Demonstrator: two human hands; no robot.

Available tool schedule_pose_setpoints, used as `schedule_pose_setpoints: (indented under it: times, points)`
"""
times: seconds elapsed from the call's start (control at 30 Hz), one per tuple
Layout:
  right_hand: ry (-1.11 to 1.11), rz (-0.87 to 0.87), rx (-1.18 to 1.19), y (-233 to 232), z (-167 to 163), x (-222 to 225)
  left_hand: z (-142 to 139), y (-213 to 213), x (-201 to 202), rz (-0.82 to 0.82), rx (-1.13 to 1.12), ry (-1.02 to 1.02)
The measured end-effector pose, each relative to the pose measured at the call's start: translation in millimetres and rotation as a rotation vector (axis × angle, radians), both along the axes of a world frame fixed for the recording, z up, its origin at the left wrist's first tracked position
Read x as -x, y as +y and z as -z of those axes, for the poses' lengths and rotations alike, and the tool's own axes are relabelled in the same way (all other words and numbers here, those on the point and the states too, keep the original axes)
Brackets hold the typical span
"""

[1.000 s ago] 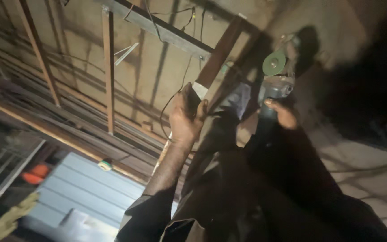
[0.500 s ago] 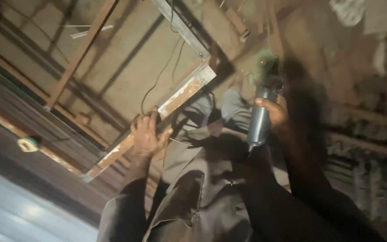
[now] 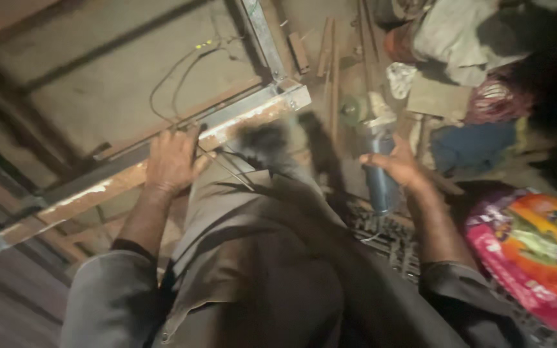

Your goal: The person uses an angle grinder to grind the welded joints of a metal frame, producing sparks as they work along the frame's corners. They reposition the grinder and steady the frame with the other hand while grinding different joints.

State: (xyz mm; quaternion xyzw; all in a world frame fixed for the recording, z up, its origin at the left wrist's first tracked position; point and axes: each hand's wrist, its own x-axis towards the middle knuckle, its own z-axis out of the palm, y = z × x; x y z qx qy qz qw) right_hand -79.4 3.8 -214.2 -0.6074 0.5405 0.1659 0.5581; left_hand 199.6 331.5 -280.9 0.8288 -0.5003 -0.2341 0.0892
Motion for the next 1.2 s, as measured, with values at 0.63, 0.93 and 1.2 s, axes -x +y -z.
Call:
schedule_pose_setpoints:
  times: [0.63, 0.93, 1.2]
  points:
    - [-0.023, -0.303, 0.028, 46.2, 8.9, -43.4, 18.4, 23.0, 19.9, -0.383, 0.172, -0.148]
    - [0.029, -0.252, 0.007, 47.6, -4.7, -49.1, 0.2, 3.7, 20.4, -0.391, 0.106, -0.112]
    - [0.039, -0.283, 0.081, 47.5, -2.0, -45.3, -6.0, -1.6, 17.9, -0.421, 0.119, -0.090]
